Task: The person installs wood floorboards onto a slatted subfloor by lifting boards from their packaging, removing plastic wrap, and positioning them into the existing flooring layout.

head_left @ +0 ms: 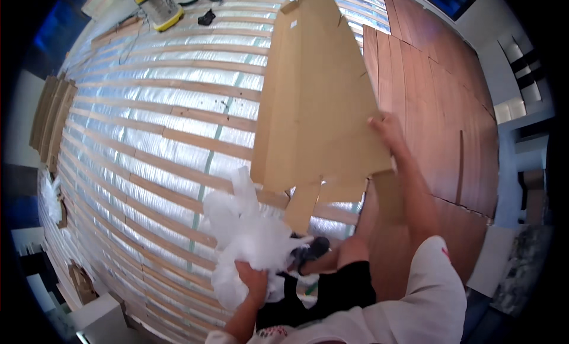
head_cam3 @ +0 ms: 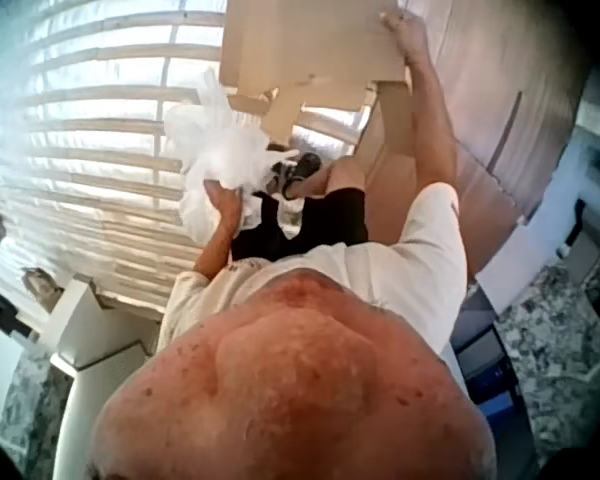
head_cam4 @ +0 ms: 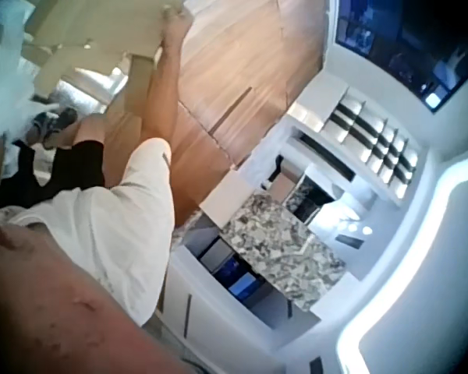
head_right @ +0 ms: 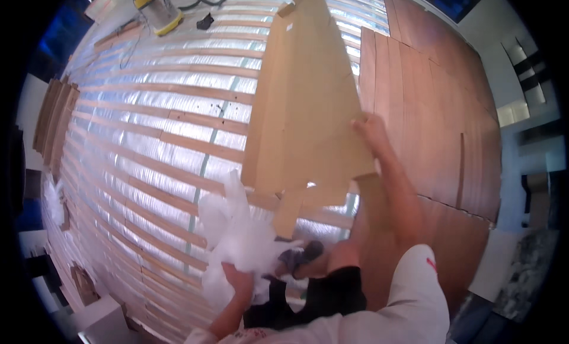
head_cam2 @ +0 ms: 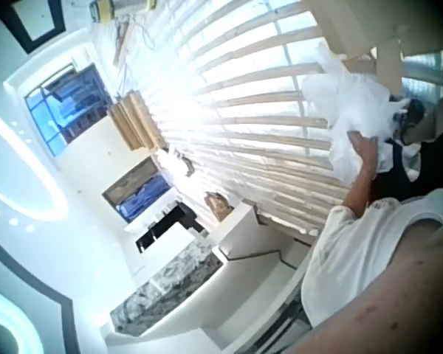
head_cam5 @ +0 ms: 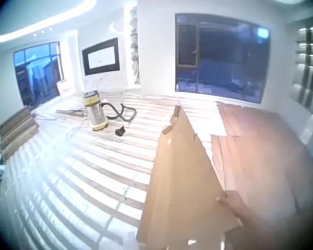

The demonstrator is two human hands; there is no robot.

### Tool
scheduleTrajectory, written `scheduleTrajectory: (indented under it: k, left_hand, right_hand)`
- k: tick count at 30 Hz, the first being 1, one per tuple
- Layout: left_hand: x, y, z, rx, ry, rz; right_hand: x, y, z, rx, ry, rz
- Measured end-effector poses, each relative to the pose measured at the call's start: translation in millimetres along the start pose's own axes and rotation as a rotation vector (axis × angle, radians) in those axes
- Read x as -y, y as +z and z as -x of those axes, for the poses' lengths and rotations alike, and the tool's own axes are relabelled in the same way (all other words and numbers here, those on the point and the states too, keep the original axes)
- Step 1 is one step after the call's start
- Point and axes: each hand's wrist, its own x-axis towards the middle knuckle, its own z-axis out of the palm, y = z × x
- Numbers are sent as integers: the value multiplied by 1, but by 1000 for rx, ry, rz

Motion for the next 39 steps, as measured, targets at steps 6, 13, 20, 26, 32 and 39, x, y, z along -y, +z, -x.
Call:
scheduleTrajectory:
  k: [6,13,20,26,32,39]
  left_hand:
    - [-49,-74,31,272,-213,-162]
    - [-21,-173,11,287,-382,-82]
    - [116,-252,-68,44,-557,138]
    - [195,-358,-186,-128,-824,463]
    - [301,-432,-307,-197,-639,593]
    - [409,-473,-408,-493,-1012,1078]
  right_hand:
    - [146,-152,59,-75,4,309]
    - [281,-194,147,-218,63,967]
    - [409,-104,211,-333,122,1056]
    - [454,-21,253,-511,-48,1151]
    - [554,82,272,-642,-82,912]
    - [676,219,220,-524,-4,587]
